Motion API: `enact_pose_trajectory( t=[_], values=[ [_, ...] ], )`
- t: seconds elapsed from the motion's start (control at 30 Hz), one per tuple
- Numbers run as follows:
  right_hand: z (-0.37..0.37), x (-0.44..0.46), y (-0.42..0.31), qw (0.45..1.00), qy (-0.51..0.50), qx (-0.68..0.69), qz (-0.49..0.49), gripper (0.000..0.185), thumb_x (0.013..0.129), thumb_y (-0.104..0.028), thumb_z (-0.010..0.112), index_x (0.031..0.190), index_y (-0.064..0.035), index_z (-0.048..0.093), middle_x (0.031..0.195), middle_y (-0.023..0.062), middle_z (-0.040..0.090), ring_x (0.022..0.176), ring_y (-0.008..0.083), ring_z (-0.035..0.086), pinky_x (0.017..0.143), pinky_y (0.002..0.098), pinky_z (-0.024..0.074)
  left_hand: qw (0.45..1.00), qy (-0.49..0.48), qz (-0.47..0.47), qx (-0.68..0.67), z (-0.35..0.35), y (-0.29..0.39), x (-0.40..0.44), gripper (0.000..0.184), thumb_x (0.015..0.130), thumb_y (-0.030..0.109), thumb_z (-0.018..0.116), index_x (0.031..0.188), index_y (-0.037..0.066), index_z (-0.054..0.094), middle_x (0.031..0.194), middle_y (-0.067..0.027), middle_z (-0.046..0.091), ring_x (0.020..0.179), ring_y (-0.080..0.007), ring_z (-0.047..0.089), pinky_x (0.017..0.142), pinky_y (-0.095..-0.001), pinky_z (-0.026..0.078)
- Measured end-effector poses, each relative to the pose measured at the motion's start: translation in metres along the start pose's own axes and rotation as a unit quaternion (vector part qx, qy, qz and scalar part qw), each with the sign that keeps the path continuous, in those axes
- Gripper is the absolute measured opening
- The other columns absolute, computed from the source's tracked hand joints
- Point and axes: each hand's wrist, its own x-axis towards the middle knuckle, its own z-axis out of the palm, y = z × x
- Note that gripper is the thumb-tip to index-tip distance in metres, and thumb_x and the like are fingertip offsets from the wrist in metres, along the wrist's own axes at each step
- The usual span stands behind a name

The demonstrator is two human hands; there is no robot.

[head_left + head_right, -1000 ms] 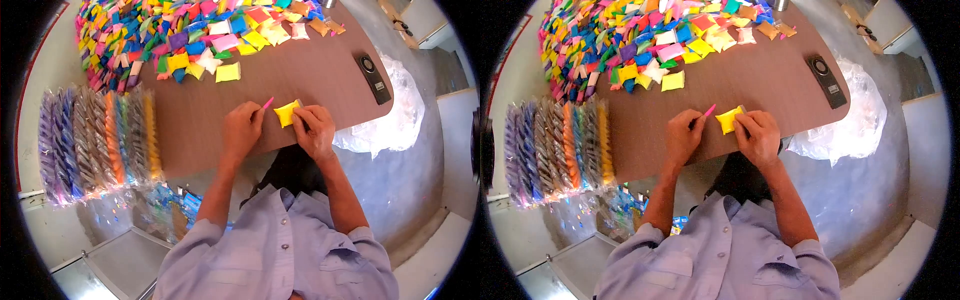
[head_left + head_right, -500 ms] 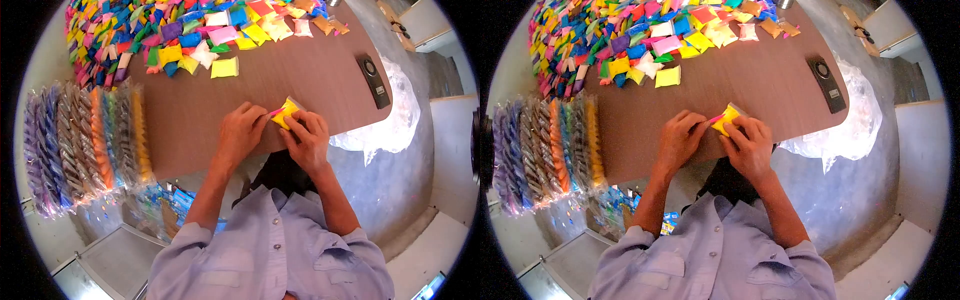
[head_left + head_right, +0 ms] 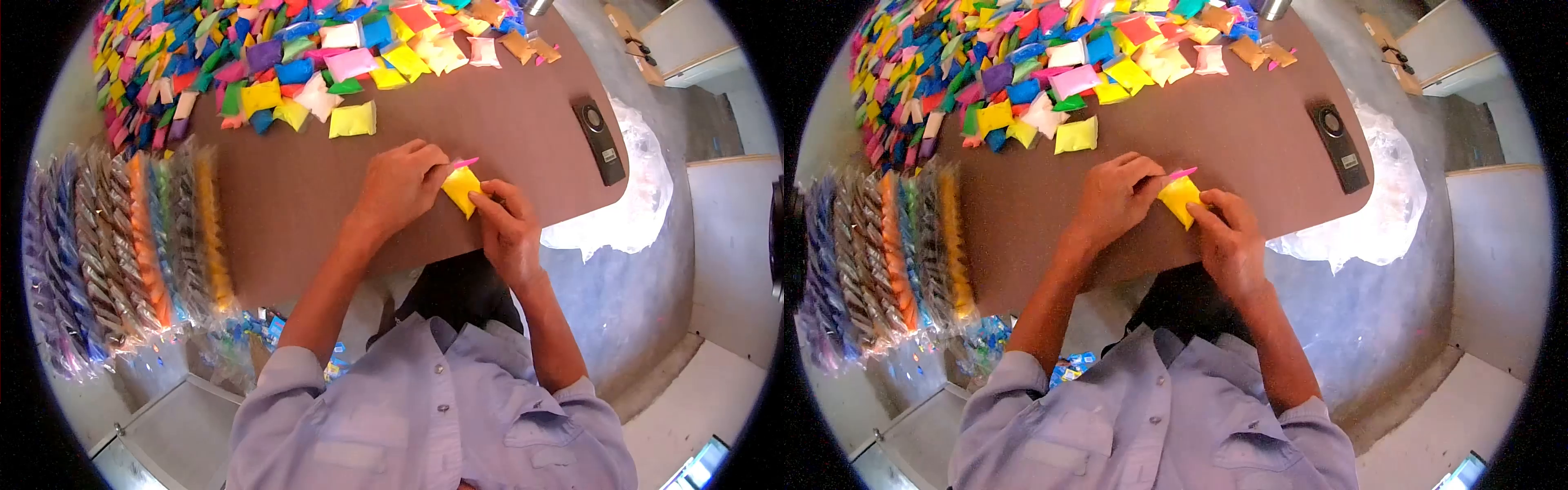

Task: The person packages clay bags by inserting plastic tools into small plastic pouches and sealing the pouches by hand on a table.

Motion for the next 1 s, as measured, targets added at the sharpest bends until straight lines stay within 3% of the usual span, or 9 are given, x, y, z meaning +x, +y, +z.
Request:
enact_pose_trajectory(
  t=[0.4,0.5,0.57,0.7,0.87,1.0],
  values=[
    [0.007,0.013,0.01,0.999,0.032,-0.013,-0.012,0.025,0.081,0.003,0.078,0.104,-0.0074,0.08,0.107,0.0128,0.073,0.094,0.0319,0.071,0.083,0.041,0.057,0.998,-0.014,0.043,0.042,0.005,-0.021,0.037,0.011,0.089,0.012,0.074,0.083,0.006,0.068,0.08,-0.0138,0.068,0.076,-0.0377,0.069,0.065,-0.0469,0.054],
    [0.006,0.013,0.011,0.999,0.032,-0.013,-0.011,0.025,0.08,0.002,0.079,0.103,-0.0077,0.08,0.107,0.0126,0.073,0.094,0.0314,0.071,0.082,0.0403,0.0577,0.997,-0.029,0.071,-0.03,0.007,-0.021,0.044,0.011,0.088,0.011,0.074,0.082,0.005,0.067,0.079,-0.015,0.068,0.074,-0.0378,0.069,0.064,-0.0469,0.053],
    [0.006,0.013,0.01,0.999,0.033,-0.021,-0.009,0.026,0.08,0.003,0.079,0.103,-0.0075,0.08,0.107,0.0127,0.073,0.094,0.0312,0.071,0.081,0.04,0.0579,0.984,-0.108,0.083,-0.112,0.007,-0.014,0.042,0.011,0.085,0.01,0.075,0.082,0.005,0.066,0.078,-0.0155,0.068,0.073,-0.0381,0.068,0.064,-0.0468,0.053],
    [0.011,0.009,0.011,0.999,0.049,-0.01,0.005,0.027,0.079,0.005,0.079,0.104,-0.0067,0.08,0.107,0.0133,0.073,0.093,0.0306,0.071,0.08,0.039,0.0584,0.983,-0.125,0.092,-0.096,0.006,-0.014,0.037,0.012,0.085,0.01,0.075,0.082,0.004,0.066,0.079,-0.016,0.068,0.074,-0.0381,0.068,0.065,-0.0464,0.053],
    [0.01,0.007,0.008,0.999,0.036,-0.004,0.018,0.027,0.08,0.006,0.079,0.104,-0.0055,0.079,0.107,0.0134,0.072,0.094,0.0305,0.071,0.081,0.0385,0.0584,0.994,-0.046,0.08,0.066,0.003,-0.02,0.037,0.012,0.086,0.01,0.075,0.084,0.004,0.066,0.081,-0.0166,0.068,0.074,-0.0375,0.068,0.064,-0.0454,0.053],
    [0.008,0.009,0.008,0.999,0.041,-0.015,0.003,0.026,0.081,0.006,0.079,0.104,-0.004,0.078,0.105,0.0137,0.071,0.094,0.0311,0.071,0.081,0.0388,0.0583,0.998,-0.018,0.058,-0.011,-0.002,-0.021,0.039,0.011,0.087,0.01,0.075,0.085,0.003,0.066,0.08,-0.0166,0.068,0.074,-0.0379,0.068,0.065,-0.0454,0.053]
  ],
)
